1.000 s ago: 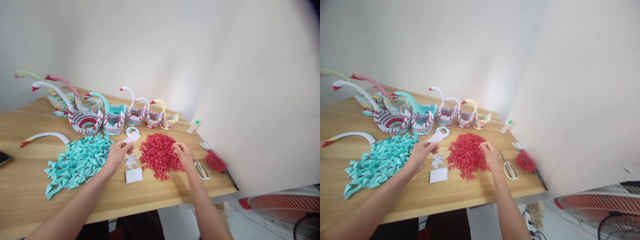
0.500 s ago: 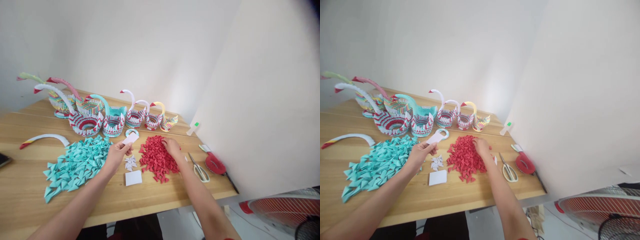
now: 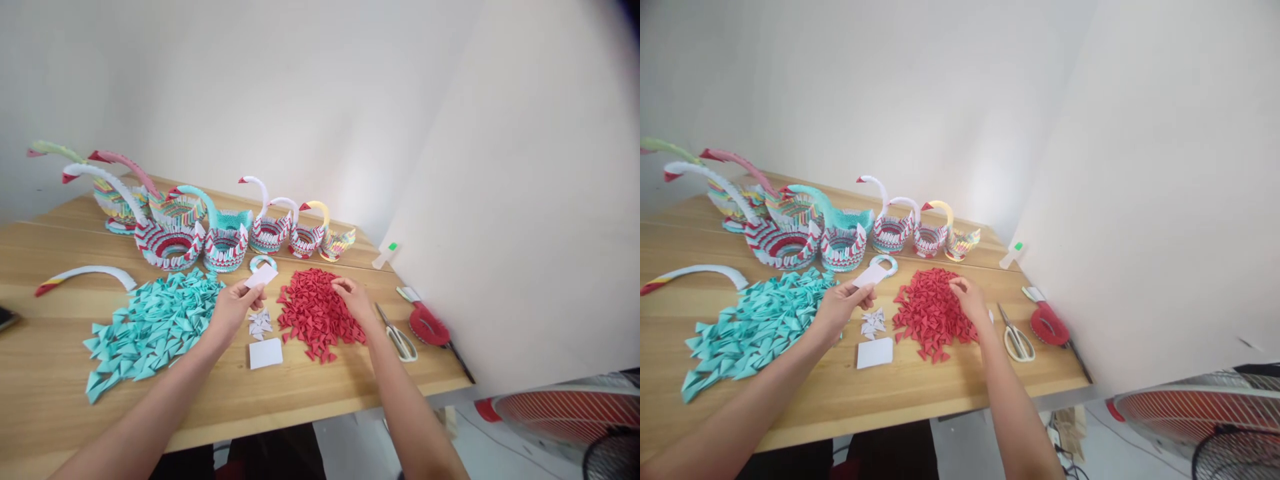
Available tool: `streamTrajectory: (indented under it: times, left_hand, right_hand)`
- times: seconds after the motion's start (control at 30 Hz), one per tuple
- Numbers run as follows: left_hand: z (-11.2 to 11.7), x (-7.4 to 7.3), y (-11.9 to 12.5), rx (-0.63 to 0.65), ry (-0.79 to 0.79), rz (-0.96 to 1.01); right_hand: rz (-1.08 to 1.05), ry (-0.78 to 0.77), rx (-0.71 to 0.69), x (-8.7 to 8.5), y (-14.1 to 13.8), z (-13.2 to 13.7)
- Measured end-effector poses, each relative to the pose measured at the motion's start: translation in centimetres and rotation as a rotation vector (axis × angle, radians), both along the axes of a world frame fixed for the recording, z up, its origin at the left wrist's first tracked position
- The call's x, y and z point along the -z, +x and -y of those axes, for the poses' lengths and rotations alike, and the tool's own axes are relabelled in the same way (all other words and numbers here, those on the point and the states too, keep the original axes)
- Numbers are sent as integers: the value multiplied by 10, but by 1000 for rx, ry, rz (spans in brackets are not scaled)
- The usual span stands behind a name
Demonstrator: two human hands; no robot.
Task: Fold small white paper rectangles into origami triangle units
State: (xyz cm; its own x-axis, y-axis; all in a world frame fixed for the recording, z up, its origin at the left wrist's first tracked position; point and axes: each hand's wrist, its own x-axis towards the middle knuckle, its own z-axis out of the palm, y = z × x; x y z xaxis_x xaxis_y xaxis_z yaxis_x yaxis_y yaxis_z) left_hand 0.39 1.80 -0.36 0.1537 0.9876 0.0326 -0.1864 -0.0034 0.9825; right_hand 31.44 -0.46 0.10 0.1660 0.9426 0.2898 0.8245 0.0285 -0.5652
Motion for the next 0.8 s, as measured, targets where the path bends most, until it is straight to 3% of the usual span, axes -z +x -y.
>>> streamTrajectory:
  times: [0.2, 0.33, 0.43, 0.6, 0.8]
  left_hand:
    - [2, 1, 2, 27, -6, -14]
    - [2, -2, 2, 22, 5, 4]
    - [2, -4, 0, 21, 17, 12]
    - [3, -3, 0, 17, 10, 5]
    - [3, -2, 1, 8, 9, 2]
  right_hand:
    - [-141, 64, -29, -8, -16, 30]
    - [-47, -34, -239, -17, -17, 32]
    - [104, -18, -339, -20, -15, 19]
    - [323, 24, -278, -18, -29, -17]
    - [364, -47, -332, -6, -44, -45]
